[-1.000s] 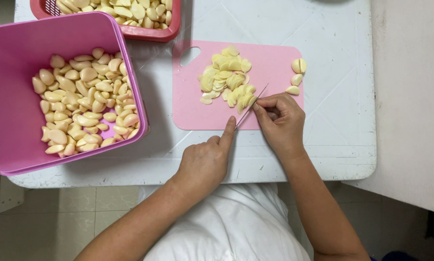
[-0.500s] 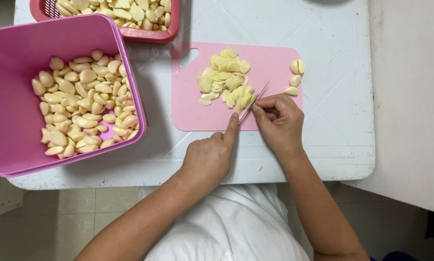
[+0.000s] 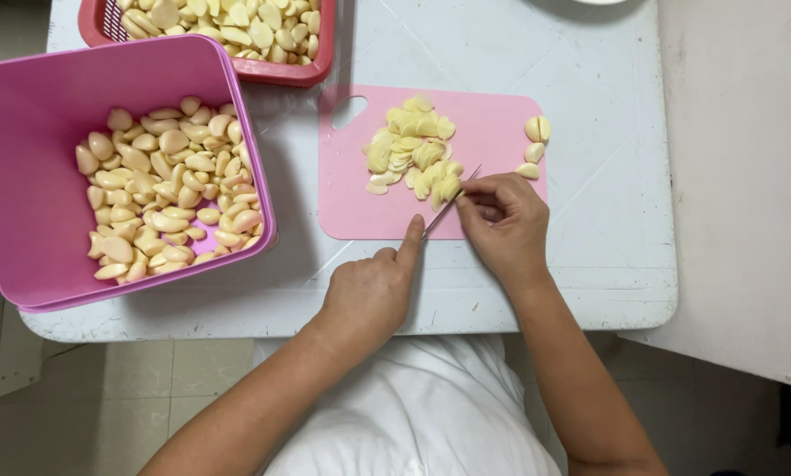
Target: Slicing peeled garlic cloves into thin slices on a cutting board using a knife
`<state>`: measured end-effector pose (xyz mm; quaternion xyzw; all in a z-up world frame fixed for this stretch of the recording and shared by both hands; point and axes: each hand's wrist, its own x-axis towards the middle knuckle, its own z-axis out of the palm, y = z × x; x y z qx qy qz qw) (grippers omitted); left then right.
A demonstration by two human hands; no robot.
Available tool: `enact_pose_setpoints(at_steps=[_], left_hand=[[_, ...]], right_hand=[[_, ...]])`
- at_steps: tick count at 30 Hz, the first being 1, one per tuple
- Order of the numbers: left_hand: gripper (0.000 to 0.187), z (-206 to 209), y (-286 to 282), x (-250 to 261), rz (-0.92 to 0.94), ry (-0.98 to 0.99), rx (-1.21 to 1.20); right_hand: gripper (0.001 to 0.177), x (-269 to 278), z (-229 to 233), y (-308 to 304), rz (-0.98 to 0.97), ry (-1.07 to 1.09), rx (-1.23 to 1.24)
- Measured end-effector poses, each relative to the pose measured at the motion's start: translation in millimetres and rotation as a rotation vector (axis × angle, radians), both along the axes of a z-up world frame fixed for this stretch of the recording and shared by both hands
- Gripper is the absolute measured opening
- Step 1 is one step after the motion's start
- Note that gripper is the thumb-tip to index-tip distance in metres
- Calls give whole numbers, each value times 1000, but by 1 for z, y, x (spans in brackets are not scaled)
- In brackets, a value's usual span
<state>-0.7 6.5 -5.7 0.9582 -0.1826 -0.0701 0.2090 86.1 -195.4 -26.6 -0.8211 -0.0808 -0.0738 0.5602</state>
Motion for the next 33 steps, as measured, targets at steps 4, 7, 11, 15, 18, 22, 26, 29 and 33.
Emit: enact_pose_setpoints(at_steps=[4, 7, 11, 15, 18, 22, 26, 29, 33], left_hand=[[71, 2, 7, 2, 23, 42, -49], [69, 3, 9, 5, 34, 27, -32], [58, 7, 17, 11, 113, 111, -137], [53, 0, 33, 22, 124, 383, -470], [51, -2, 35, 25, 135, 467, -660], [54, 2, 34, 15, 159, 391, -605], [63, 1, 29, 3, 200, 106, -514], [66, -5, 32, 1, 256, 19, -573], [67, 1, 33, 0, 279, 52, -654]], right_hand=[[21, -1, 1, 3, 1, 10, 29], [20, 0, -7, -1, -24, 15, 18], [23, 2, -12, -7, -69, 85, 136], [22, 3, -9, -14, -104, 103, 291], [22, 7, -10, -21, -110, 126, 396], [22, 8, -13, -23, -124, 122, 427], [20, 5, -4, -16, -119, 108, 377], [21, 16, 13, 4, -54, 72, 304], [25, 47, 55, 51, 72, -48, 235]])
